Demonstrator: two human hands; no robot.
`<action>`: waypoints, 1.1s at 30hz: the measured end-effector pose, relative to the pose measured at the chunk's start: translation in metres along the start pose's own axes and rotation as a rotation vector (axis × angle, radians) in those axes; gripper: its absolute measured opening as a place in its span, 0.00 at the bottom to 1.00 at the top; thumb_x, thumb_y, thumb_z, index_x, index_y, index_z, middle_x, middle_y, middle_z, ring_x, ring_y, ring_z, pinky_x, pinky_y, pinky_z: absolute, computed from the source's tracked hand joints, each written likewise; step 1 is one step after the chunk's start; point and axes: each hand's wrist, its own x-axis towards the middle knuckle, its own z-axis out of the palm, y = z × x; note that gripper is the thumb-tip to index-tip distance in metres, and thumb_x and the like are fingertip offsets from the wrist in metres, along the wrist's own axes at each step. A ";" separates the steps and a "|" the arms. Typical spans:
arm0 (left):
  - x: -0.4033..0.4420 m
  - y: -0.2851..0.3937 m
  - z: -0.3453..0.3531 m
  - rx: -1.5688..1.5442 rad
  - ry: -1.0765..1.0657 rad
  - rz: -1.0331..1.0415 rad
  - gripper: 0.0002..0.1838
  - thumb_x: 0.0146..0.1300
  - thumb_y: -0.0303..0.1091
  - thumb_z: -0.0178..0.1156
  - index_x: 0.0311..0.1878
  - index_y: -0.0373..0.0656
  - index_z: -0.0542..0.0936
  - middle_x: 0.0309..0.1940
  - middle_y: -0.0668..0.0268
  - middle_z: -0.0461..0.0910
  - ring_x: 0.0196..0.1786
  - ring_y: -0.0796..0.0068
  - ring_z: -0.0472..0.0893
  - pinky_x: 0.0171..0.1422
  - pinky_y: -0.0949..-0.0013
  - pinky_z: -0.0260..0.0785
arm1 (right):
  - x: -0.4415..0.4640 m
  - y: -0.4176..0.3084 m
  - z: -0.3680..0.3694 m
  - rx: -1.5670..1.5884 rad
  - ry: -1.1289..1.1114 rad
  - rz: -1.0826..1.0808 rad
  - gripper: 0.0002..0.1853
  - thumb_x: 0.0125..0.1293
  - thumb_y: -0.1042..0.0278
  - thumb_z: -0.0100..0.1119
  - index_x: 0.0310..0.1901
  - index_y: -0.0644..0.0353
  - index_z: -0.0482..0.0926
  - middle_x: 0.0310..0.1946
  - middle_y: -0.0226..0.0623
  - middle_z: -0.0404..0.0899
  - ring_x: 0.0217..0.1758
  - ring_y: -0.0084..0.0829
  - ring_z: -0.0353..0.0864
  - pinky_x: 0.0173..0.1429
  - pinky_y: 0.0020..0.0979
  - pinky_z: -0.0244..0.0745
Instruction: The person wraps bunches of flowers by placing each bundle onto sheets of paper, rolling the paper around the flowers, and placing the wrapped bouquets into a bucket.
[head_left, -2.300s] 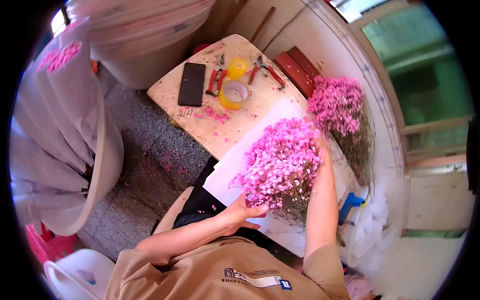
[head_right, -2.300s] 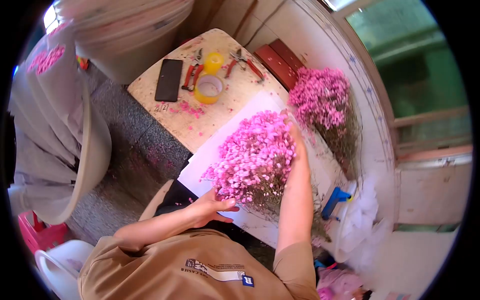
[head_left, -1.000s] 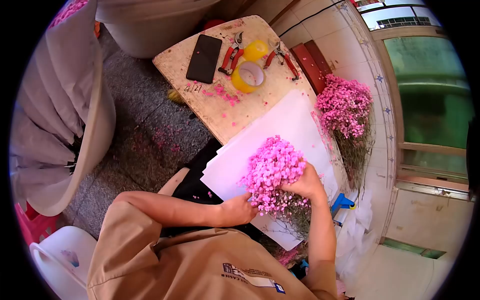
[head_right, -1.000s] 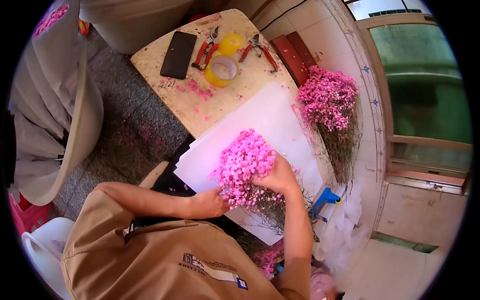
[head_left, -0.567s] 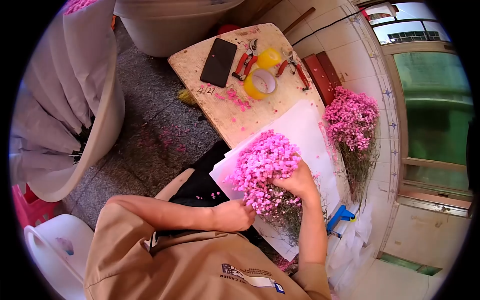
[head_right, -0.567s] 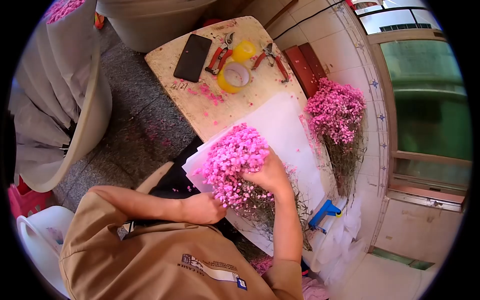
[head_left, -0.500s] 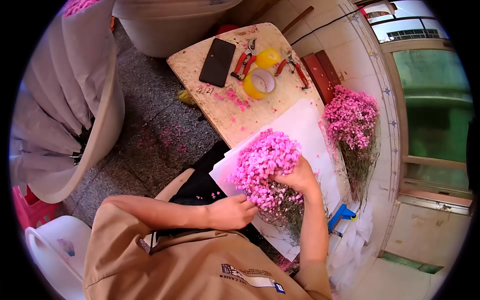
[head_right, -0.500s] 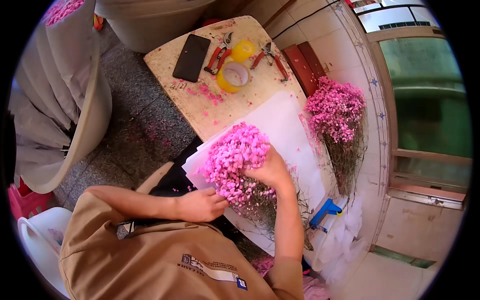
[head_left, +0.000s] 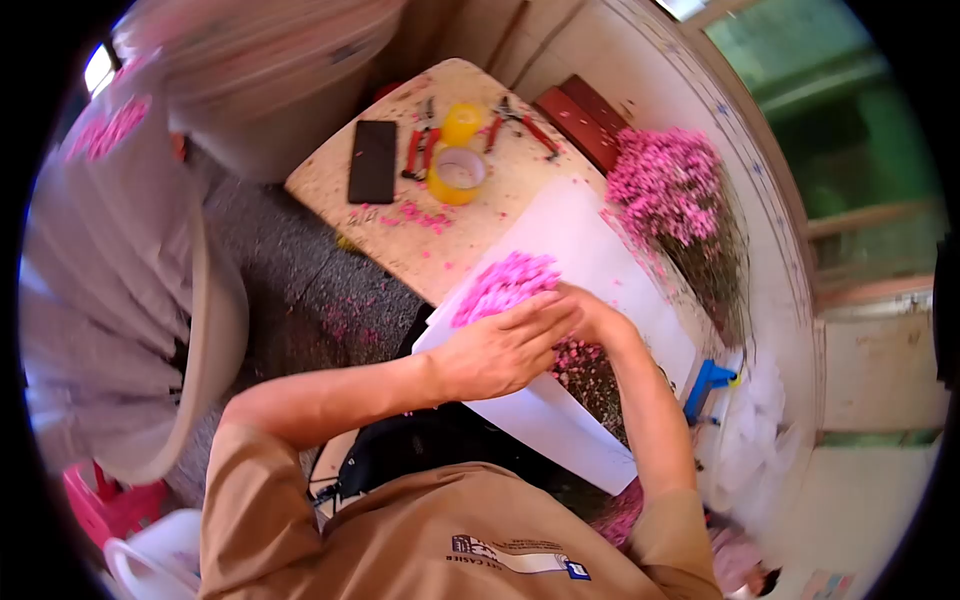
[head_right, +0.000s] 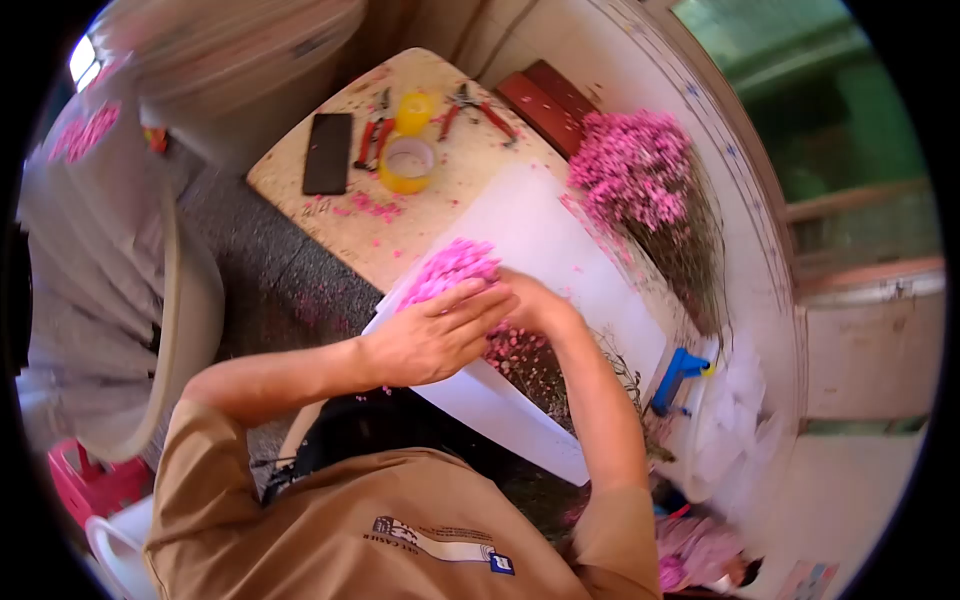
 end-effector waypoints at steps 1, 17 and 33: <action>0.002 0.003 -0.001 -0.013 -0.010 0.050 0.21 0.63 0.36 0.56 0.54 0.32 0.82 0.73 0.48 0.72 0.80 0.51 0.66 0.89 0.45 0.42 | -0.006 0.005 0.008 -0.076 -0.134 -0.058 0.35 0.53 0.73 0.73 0.66 0.62 0.77 0.61 0.47 0.83 0.66 0.38 0.81 0.70 0.38 0.76; 0.100 -0.080 0.032 -0.556 -0.938 -0.197 0.14 0.67 0.40 0.66 0.42 0.36 0.81 0.39 0.46 0.85 0.46 0.43 0.85 0.60 0.48 0.73 | -0.146 -0.119 0.033 -0.979 0.435 0.317 0.64 0.47 0.36 0.81 0.75 0.78 0.62 0.69 0.61 0.72 0.76 0.53 0.70 0.80 0.58 0.57; 0.114 -0.017 0.041 -0.017 -0.793 0.064 0.69 0.37 0.48 0.86 0.83 0.43 0.57 0.80 0.48 0.60 0.83 0.47 0.58 0.86 0.40 0.48 | -0.116 0.005 -0.018 -0.285 0.208 0.271 0.61 0.43 0.46 0.83 0.75 0.72 0.62 0.63 0.55 0.79 0.65 0.51 0.80 0.67 0.42 0.78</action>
